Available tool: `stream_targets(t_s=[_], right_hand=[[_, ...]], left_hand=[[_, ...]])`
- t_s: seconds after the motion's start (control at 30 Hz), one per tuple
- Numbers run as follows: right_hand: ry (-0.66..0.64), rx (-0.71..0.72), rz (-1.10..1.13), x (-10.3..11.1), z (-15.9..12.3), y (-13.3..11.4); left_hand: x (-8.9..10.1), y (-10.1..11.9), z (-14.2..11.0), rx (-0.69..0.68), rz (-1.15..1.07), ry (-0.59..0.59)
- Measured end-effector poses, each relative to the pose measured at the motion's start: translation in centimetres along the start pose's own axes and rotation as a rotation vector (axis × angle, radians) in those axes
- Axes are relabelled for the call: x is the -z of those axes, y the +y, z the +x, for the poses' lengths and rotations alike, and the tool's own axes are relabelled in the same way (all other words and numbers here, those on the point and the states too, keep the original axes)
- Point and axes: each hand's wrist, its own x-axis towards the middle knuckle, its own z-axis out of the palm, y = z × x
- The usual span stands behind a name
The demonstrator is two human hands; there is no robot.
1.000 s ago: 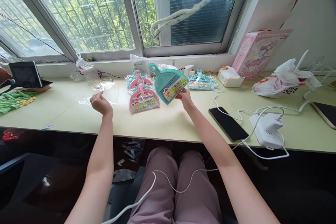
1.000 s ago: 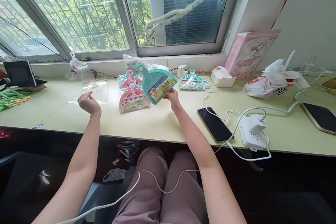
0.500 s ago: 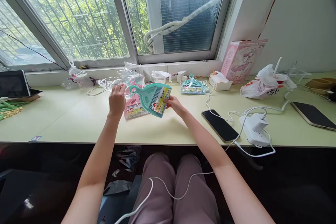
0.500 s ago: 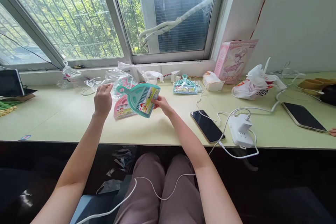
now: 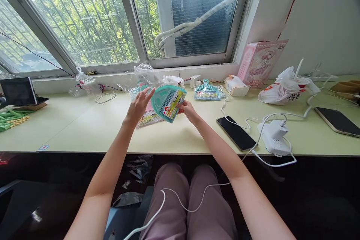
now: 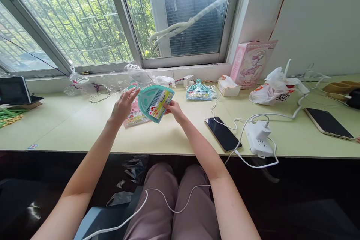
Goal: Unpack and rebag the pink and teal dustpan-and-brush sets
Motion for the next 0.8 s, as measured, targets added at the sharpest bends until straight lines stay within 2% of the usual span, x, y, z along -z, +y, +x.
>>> stream_targets(t_s=[0.07, 0.13, 0.23, 0.33, 0.4, 0.43, 0.53, 0.57, 0.6, 0.63, 0.67, 0.73, 0.8], right_hand=[[-0.066, 0.002, -0.008, 0.0, 0.0, 0.0], [-0.076, 0.003, 0.003, -0.1, 0.0, 0.0], [0.009, 0.017, 0.056, 0.0, 0.0, 0.0], [0.102, 0.040, 0.117, 0.2, 0.1, -0.1], [0.129, 0.049, 0.139, 0.3, 0.1, -0.2], [0.135, 0.052, 0.142, 0.4, 0.1, -0.2], [0.143, 0.062, 0.134, 0.4, 0.1, -0.2], [0.141, 0.062, 0.133, 0.3, 0.0, -0.1], [0.136, 0.063, 0.131, 0.3, 0.0, -0.1], [0.128, 0.063, 0.128, 0.2, 0.0, -0.1], [0.116, 0.065, 0.124, 0.1, 0.0, 0.0], [0.094, 0.071, 0.106, 0.0, -0.1, 0.1], [0.088, 0.073, 0.088, -0.2, -0.2, 0.1]], left_hand=[[-0.1, 0.7, 0.2, -0.051, -0.018, -0.003], [-0.3, 1.2, 0.1, -0.116, -0.039, -0.022], [-0.8, 1.9, -0.5, -0.211, -0.088, -0.050], [-1.6, 2.4, -1.3, -0.204, -0.195, -0.031], [-2.1, 3.0, -1.7, -0.080, -0.250, 0.071], [-2.4, 3.3, -1.8, 0.030, -0.262, 0.173], [-2.9, 4.3, -1.9, 0.469, -0.334, 0.612], [-3.0, 4.6, -1.7, 0.598, -0.438, 0.711], [-3.2, 4.9, -1.5, 0.700, -0.600, 0.747], [-3.3, 5.1, -1.2, 0.767, -0.812, 0.715], [-3.4, 5.3, -0.9, 0.800, -1.046, 0.625], [-3.7, 5.7, -0.2, 0.779, -1.430, 0.404], [-3.9, 6.2, 0.5, 0.710, -1.600, 0.274]])
